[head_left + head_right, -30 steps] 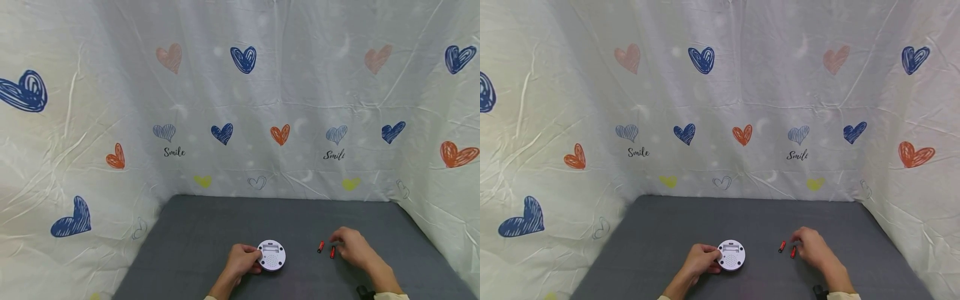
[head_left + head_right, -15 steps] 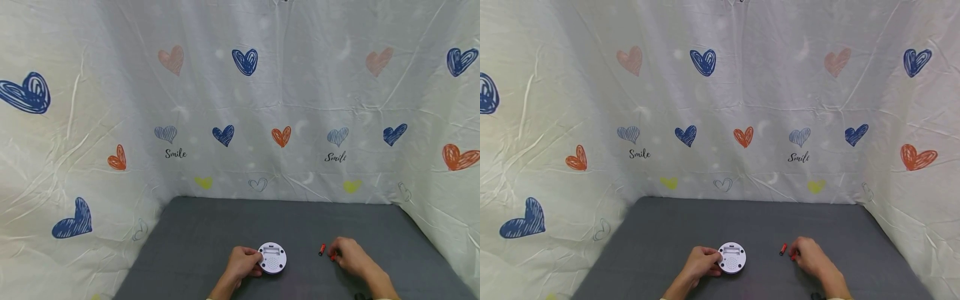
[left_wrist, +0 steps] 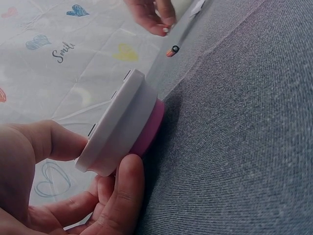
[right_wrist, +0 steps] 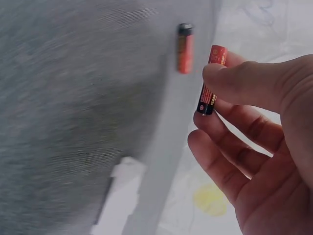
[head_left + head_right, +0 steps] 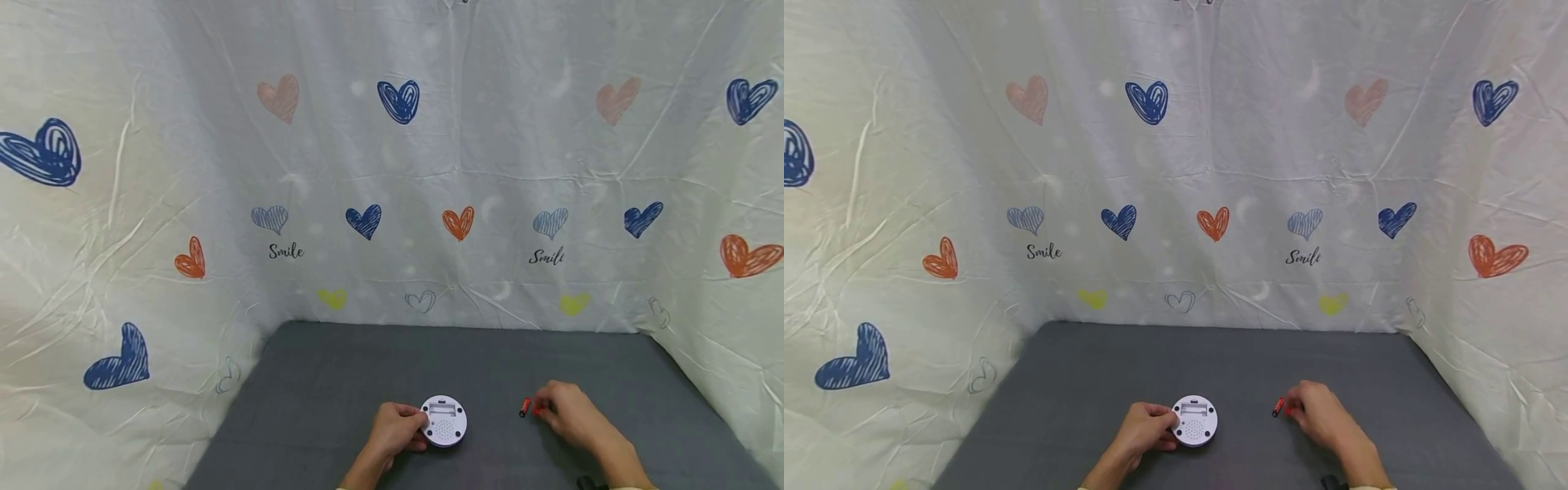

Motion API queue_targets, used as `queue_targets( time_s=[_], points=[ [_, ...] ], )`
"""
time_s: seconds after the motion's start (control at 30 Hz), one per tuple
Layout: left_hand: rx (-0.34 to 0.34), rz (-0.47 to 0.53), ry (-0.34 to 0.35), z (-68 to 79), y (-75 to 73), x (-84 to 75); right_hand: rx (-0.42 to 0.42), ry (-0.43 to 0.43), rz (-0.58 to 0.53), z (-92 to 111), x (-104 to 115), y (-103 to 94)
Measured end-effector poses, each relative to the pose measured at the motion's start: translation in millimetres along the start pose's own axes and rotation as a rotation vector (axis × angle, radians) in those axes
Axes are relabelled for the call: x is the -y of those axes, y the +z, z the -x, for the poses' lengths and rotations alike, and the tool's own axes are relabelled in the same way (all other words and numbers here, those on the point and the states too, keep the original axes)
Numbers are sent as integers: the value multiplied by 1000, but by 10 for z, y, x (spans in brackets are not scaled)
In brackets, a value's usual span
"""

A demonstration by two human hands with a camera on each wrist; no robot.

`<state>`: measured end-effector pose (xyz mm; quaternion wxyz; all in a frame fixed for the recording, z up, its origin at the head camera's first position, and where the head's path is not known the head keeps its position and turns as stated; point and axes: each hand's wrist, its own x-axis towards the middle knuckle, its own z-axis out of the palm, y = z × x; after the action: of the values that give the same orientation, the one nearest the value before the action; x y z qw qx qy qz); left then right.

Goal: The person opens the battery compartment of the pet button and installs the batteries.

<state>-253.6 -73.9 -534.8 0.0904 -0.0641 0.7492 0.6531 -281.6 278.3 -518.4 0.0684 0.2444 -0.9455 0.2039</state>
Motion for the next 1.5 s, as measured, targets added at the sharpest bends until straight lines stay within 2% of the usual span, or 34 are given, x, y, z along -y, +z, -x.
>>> queue_targets(
  time_s=[0.27,0.43,0.83,1.1,1.5],
  points=[
    [0,-8,-4,-4,-3,7,-2,-4,-36,-139,297,-205],
    [-1,-10,-5,0,-4,4,-16,-10,-49,-228,463,-239],
    [1,5,-16,5,-4,30,-68,-152,-21,-446,766,-6],
    [16,24,14,-9,-15,21,-67,-186,-56,-571,947,140],
    [22,24,-5,17,-17,3,12,-189,-75,-683,1190,304]
  ],
)
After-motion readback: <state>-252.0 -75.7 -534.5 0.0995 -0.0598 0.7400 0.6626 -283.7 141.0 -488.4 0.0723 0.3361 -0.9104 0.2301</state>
